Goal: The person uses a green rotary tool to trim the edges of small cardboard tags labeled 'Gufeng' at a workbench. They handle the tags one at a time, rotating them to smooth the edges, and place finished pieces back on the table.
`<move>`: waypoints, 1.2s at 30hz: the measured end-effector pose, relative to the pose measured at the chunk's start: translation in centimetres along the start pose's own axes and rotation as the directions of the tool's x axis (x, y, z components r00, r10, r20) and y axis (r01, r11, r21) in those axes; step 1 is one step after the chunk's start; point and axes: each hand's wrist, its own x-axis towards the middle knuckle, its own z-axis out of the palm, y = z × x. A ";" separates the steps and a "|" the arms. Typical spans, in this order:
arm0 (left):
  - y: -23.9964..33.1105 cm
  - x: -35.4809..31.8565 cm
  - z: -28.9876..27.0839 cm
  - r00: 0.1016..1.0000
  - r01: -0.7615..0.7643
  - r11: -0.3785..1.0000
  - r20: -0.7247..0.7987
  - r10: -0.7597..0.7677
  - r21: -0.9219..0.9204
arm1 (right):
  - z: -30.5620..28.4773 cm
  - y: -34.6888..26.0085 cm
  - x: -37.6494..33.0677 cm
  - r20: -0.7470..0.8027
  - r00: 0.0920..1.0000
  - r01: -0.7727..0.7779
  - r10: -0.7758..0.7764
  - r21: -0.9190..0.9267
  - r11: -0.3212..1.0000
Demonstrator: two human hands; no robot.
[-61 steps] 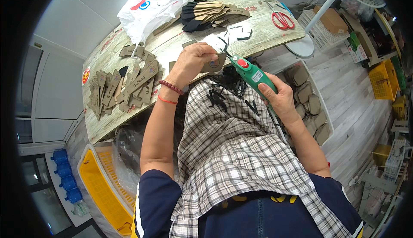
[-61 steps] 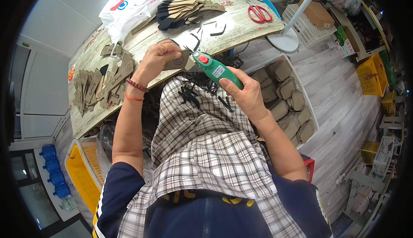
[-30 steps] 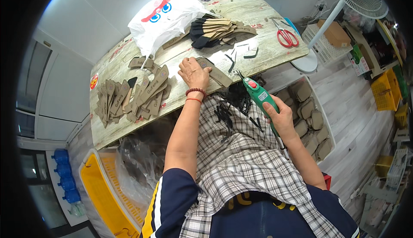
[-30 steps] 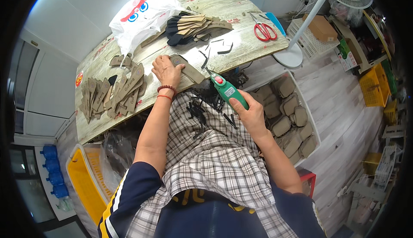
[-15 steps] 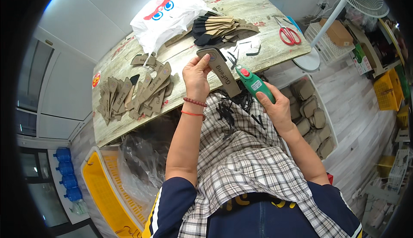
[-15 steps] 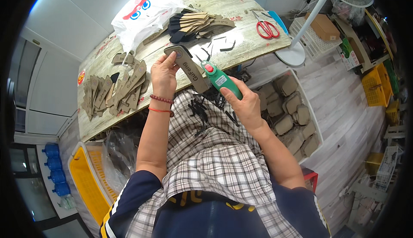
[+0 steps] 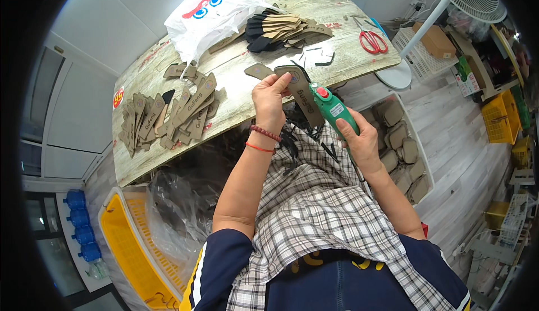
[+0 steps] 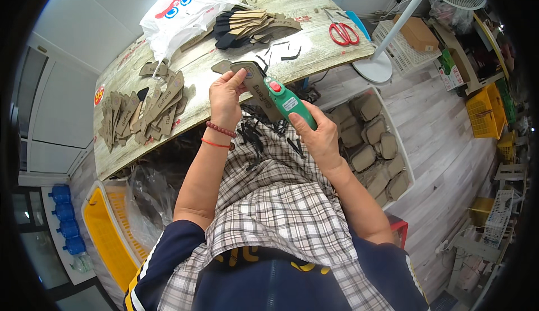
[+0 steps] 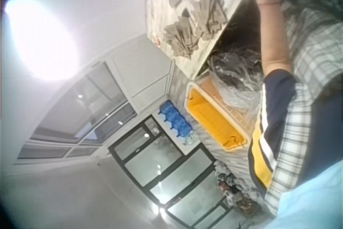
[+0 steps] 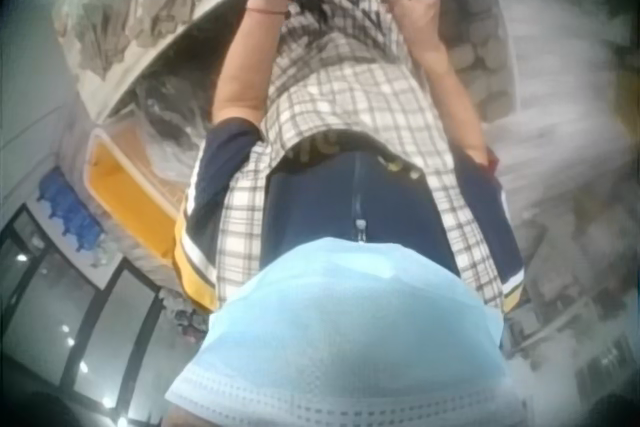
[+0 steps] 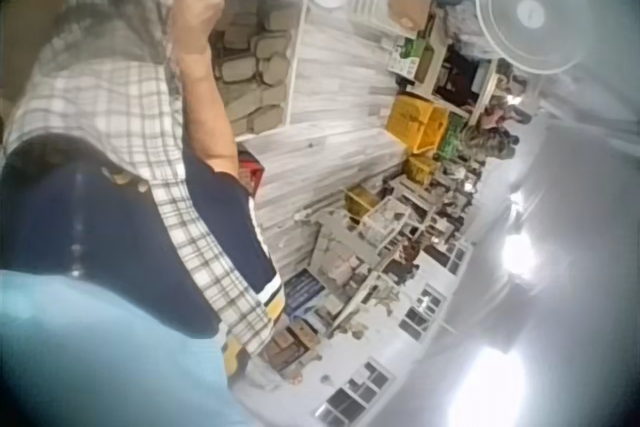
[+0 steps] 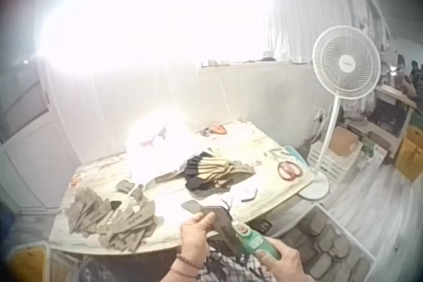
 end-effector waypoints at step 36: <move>7.4 0.1 -0.6 0.828 -0.388 0.488 0.528 -0.188 0.782 | -0.5 -0.1 1.0 0.154 0.988 -0.009 0.004 0.035 0.999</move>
